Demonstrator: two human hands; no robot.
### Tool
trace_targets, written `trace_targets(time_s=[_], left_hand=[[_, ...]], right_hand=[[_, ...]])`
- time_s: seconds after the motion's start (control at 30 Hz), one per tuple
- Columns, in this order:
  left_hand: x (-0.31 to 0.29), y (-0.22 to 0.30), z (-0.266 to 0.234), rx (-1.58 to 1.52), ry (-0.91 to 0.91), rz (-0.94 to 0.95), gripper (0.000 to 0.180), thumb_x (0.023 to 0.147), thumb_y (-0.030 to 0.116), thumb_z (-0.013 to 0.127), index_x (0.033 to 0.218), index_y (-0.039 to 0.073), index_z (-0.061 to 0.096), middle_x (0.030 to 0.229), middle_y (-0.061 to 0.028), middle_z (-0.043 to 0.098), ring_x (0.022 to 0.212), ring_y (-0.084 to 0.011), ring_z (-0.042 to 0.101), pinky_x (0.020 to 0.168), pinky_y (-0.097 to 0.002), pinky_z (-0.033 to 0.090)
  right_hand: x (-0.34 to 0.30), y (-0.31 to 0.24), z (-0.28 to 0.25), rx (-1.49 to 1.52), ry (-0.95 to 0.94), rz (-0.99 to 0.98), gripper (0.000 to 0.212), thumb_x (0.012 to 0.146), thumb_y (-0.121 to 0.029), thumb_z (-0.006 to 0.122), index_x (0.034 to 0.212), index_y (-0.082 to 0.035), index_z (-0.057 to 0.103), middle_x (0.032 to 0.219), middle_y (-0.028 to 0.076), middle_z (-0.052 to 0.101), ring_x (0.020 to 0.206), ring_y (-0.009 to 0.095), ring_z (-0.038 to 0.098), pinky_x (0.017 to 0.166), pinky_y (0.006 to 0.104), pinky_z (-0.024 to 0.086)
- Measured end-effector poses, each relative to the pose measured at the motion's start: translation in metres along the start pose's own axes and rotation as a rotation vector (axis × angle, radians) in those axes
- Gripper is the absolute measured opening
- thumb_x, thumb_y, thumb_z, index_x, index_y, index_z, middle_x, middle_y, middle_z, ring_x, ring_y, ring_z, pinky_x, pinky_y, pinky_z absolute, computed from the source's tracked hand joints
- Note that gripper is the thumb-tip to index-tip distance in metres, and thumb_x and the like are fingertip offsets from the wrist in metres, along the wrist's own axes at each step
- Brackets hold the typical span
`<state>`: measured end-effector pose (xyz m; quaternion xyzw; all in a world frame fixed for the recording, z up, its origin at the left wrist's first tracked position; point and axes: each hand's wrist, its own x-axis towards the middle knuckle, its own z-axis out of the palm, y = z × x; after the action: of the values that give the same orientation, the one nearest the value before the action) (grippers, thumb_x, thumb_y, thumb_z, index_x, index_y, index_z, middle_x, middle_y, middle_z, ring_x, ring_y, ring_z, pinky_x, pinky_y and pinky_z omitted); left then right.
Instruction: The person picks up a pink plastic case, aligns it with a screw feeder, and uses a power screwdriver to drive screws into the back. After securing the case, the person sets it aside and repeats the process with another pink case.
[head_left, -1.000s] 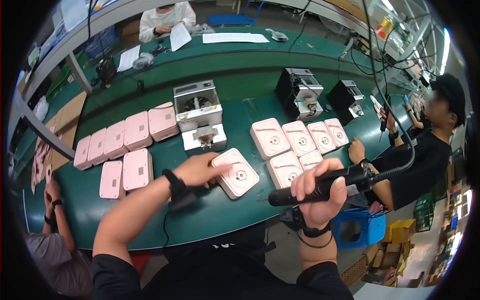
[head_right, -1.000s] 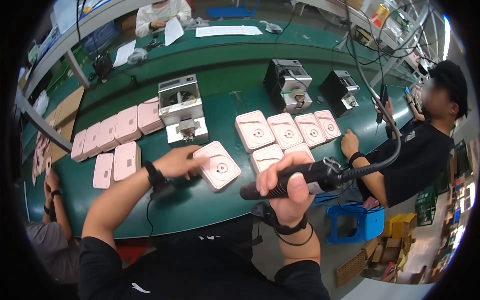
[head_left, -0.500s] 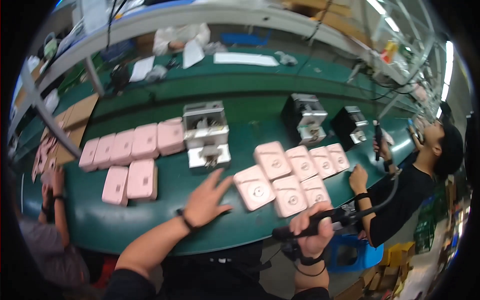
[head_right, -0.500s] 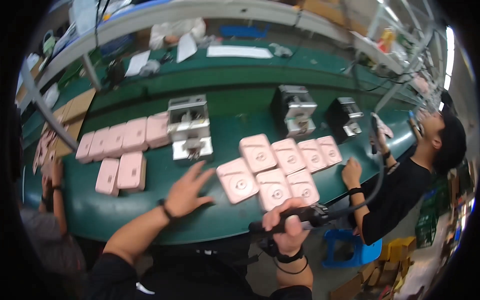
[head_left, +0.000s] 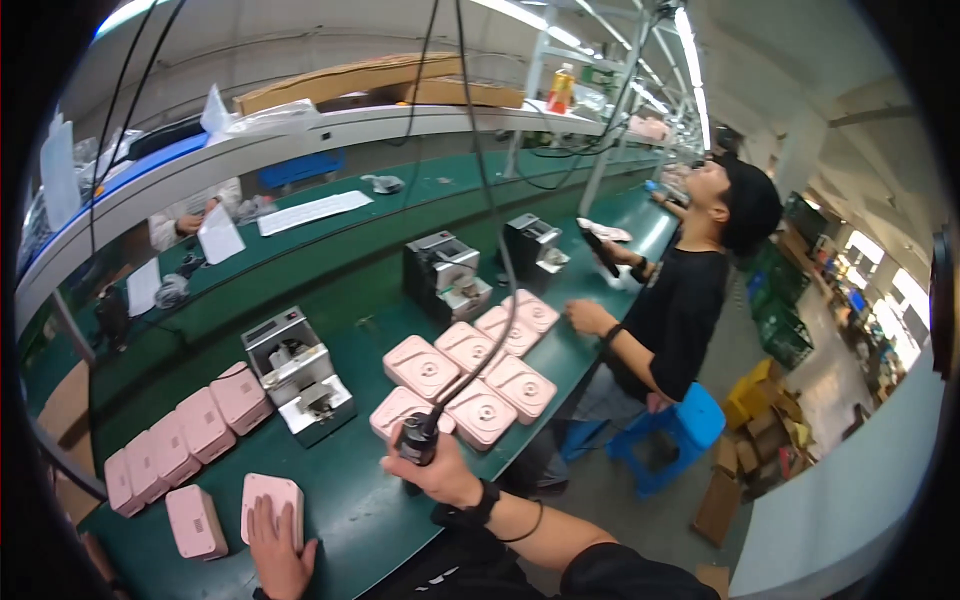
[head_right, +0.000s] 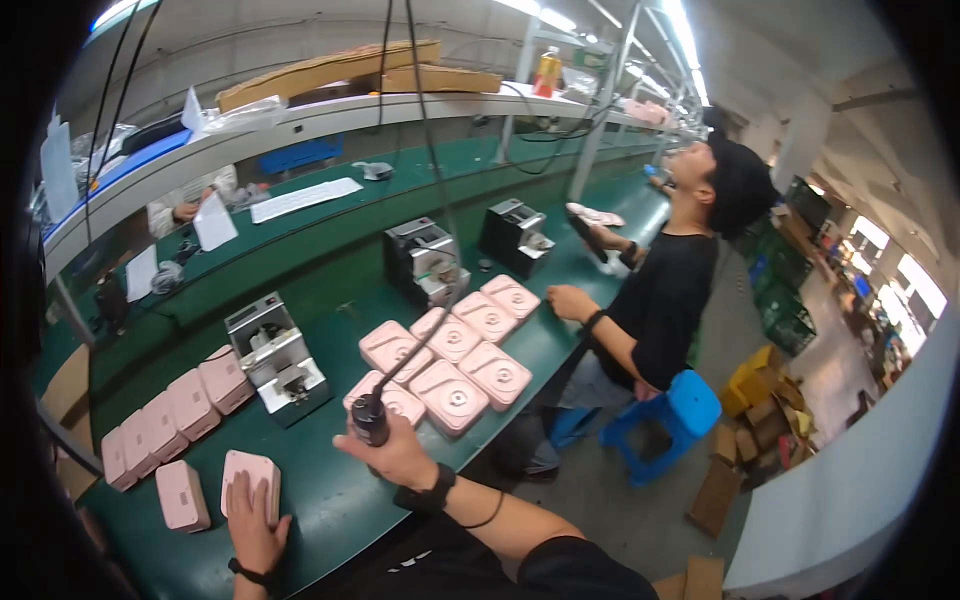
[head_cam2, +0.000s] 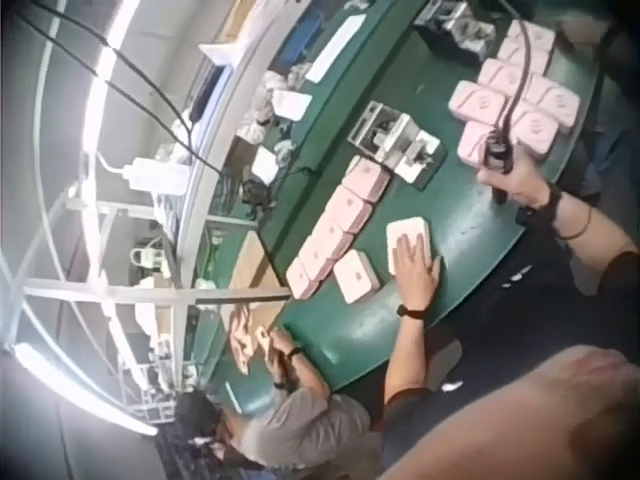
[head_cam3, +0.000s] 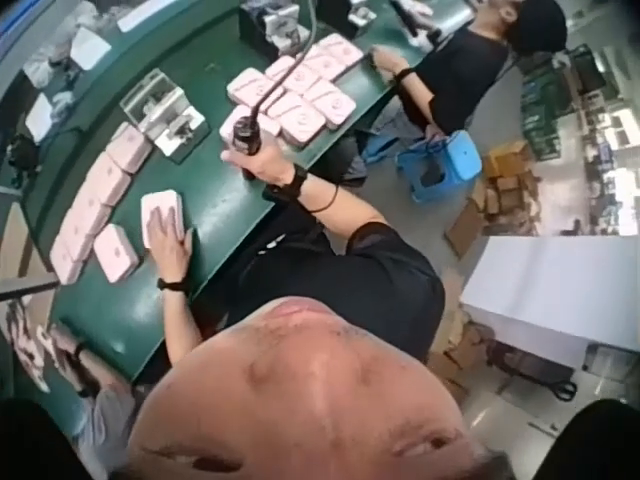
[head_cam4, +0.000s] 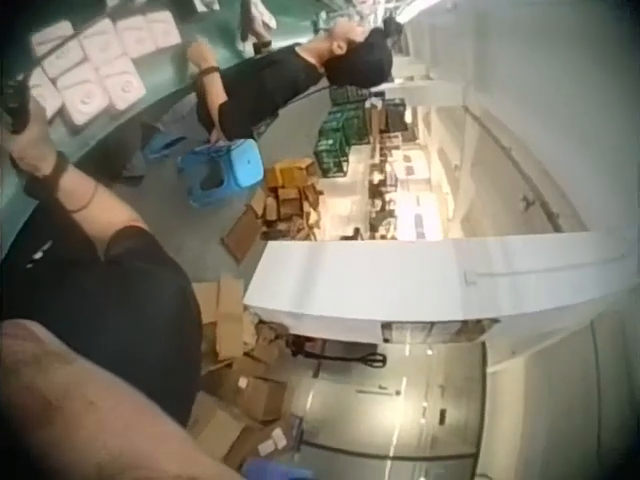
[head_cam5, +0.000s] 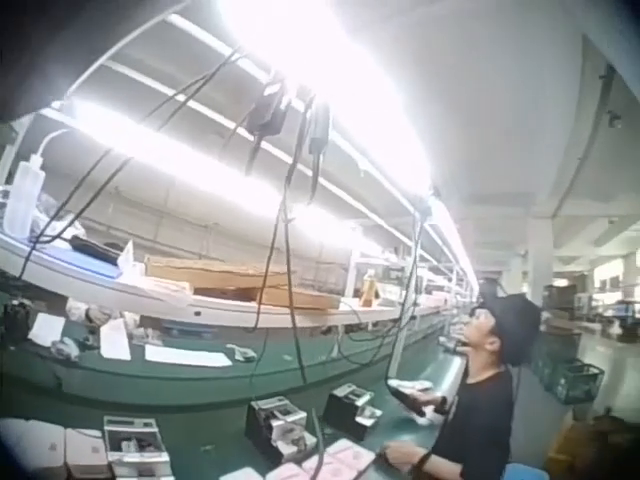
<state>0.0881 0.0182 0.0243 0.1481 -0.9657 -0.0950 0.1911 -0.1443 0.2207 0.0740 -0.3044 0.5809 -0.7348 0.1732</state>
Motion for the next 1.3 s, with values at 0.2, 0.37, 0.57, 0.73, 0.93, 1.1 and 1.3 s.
trace_targets(time_s=[0.2,0.37,0.57,0.73,0.93,1.1,1.3], left_hand=[[0.025,0.02,0.008,-0.257,-0.219,0.448,0.08,0.054,0.02,0.09,0.127,0.006,0.061,0.146,-0.0271,0.041,0.134,-0.0474,0.042,0.116,-0.0535,0.031],[0.056,0.013,0.012,-0.213,-0.076,0.265,0.089,0.052,0.031,0.095,0.13,0.009,0.059,0.145,-0.0248,0.043,0.133,-0.0453,0.046,0.114,-0.0523,0.034],[0.04,-0.027,0.031,-0.832,-0.15,-0.151,0.096,0.052,0.044,0.097,0.134,0.012,0.057,0.146,-0.0225,0.042,0.134,-0.0424,0.045,0.112,-0.051,0.038],[0.03,-0.03,0.023,-0.763,-0.241,-0.119,0.095,0.058,0.047,0.095,0.136,0.012,0.054,0.147,-0.0218,0.04,0.135,-0.0415,0.044,0.11,-0.0491,0.04],[0.041,-0.024,0.048,-0.873,-0.248,-0.077,0.091,0.063,0.04,0.094,0.138,0.011,0.052,0.145,-0.0209,0.04,0.135,-0.0399,0.044,0.111,-0.0464,0.04],[0.055,-0.033,0.036,-0.869,-0.246,-0.104,0.092,0.065,0.034,0.093,0.143,0.017,0.047,0.145,-0.0169,0.039,0.133,-0.038,0.045,0.109,-0.045,0.042],[0.086,-0.024,0.057,-0.767,-0.292,0.052,0.095,0.064,0.028,0.092,0.146,0.018,0.044,0.14,-0.0151,0.042,0.13,-0.0362,0.047,0.108,-0.0432,0.044]], right_hand=[[0.001,-0.012,0.004,0.069,-0.009,0.067,0.019,0.085,-0.002,0.074,0.092,-0.006,0.056,0.072,0.002,0.06,0.064,0.009,0.058,0.058,0.0267,0.047],[0.008,0.017,0.001,-0.021,0.048,0.111,0.018,0.085,0.002,0.07,0.092,-0.005,0.055,0.067,0.004,0.058,0.056,0.011,0.055,0.052,0.0277,0.044],[0.016,0.037,0.002,0.293,0.148,0.163,0.019,0.088,0.007,0.06,0.101,-0.005,0.053,0.066,0.009,0.055,0.052,0.018,0.051,0.05,0.0338,0.044],[0.011,0.024,0.009,0.348,0.127,0.231,0.016,0.088,-0.001,0.061,0.101,-0.003,0.05,0.062,0.011,0.054,0.054,0.02,0.053,0.052,0.0345,0.047],[0.034,0.019,-0.01,0.038,-0.259,0.411,0.014,0.089,-0.006,0.064,0.095,-0.005,0.051,0.059,0.006,0.045,0.058,0.019,0.057,0.058,0.0334,0.05],[0.095,-0.03,0.033,0.286,-0.145,-0.023,0.028,0.099,-0.038,0.052,0.098,-0.01,0.046,0.06,0.001,0.043,0.048,0.014,0.043,0.05,0.031,0.042],[0.155,-0.031,0.063,0.191,-0.103,-0.218,0.024,0.099,-0.032,0.054,0.1,-0.009,0.049,0.062,0.003,0.046,0.047,0.015,0.043,0.051,0.0327,0.043]])
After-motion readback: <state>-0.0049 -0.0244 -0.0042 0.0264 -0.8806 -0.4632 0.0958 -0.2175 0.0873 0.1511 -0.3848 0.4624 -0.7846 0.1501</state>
